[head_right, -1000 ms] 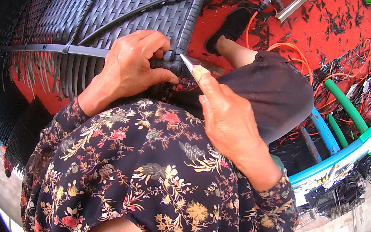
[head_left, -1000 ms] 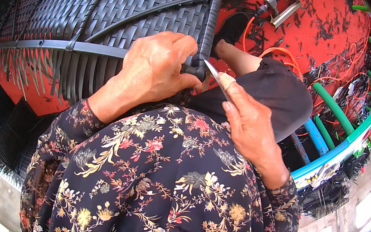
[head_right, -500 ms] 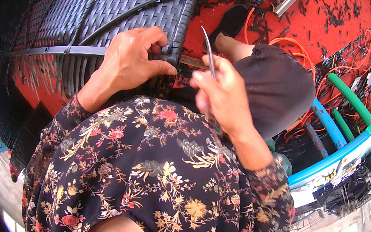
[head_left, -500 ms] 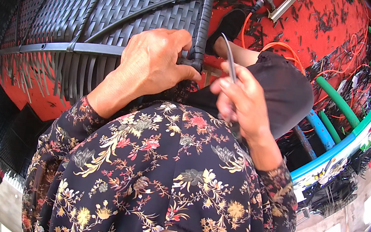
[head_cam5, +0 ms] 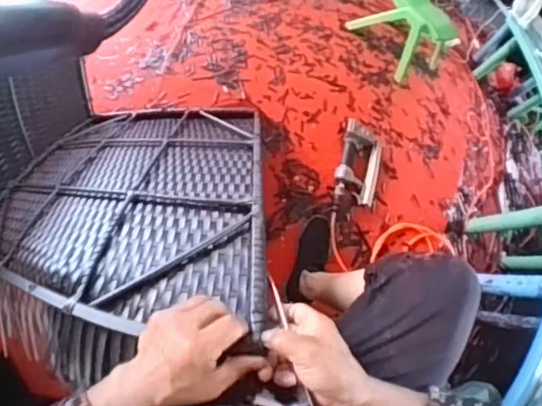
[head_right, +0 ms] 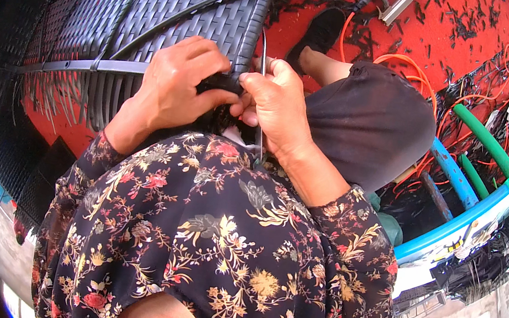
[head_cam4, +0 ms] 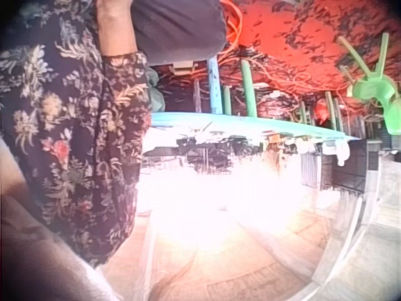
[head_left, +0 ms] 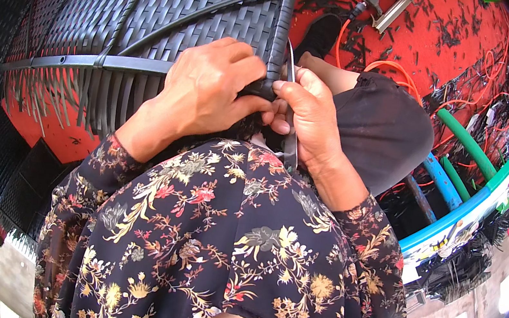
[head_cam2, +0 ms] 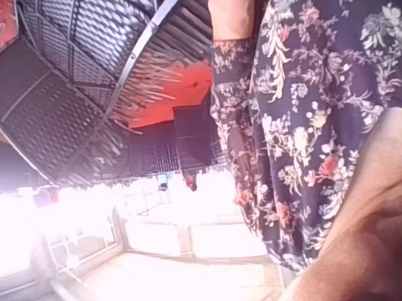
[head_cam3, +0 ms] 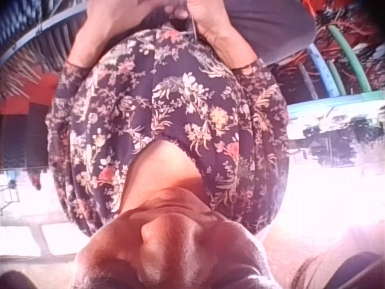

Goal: The person weaves black plastic strips through a furniture frame, uses a knife to trim the strips, and secures the woven material using pliers and by hand.

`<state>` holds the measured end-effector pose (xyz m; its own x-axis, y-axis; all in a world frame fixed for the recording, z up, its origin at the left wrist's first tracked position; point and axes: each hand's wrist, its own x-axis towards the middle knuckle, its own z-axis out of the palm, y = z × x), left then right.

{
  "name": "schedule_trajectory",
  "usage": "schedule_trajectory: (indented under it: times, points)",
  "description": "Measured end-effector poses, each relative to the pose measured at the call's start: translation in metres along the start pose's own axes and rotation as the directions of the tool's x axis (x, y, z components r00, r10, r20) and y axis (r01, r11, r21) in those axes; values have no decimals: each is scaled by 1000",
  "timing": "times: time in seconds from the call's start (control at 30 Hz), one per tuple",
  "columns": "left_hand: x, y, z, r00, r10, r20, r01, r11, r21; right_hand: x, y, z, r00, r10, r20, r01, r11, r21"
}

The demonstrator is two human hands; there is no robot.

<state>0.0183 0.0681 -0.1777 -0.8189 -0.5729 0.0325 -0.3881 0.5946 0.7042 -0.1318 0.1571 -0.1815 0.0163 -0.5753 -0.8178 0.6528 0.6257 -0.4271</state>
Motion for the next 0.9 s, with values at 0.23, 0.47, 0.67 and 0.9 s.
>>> schedule_trajectory:
  times: [0.23,0.47,0.67,0.9]
  points:
    - [-6,-3,4,996,88,-21,-88,996,10,0,-1,2,1000,-13,-28,12,1000,-24]
    - [2,3,2,998,-55,-13,54,998,-29,-1,1,-7,998,6,56,-8,999,33]
    - [2,2,5,997,-66,-30,68,997,47,-8,8,-2,992,-112,62,114,993,-33]
    - [0,-1,3,999,34,3,-34,997,73,0,8,4,985,-171,4,170,974,-149]
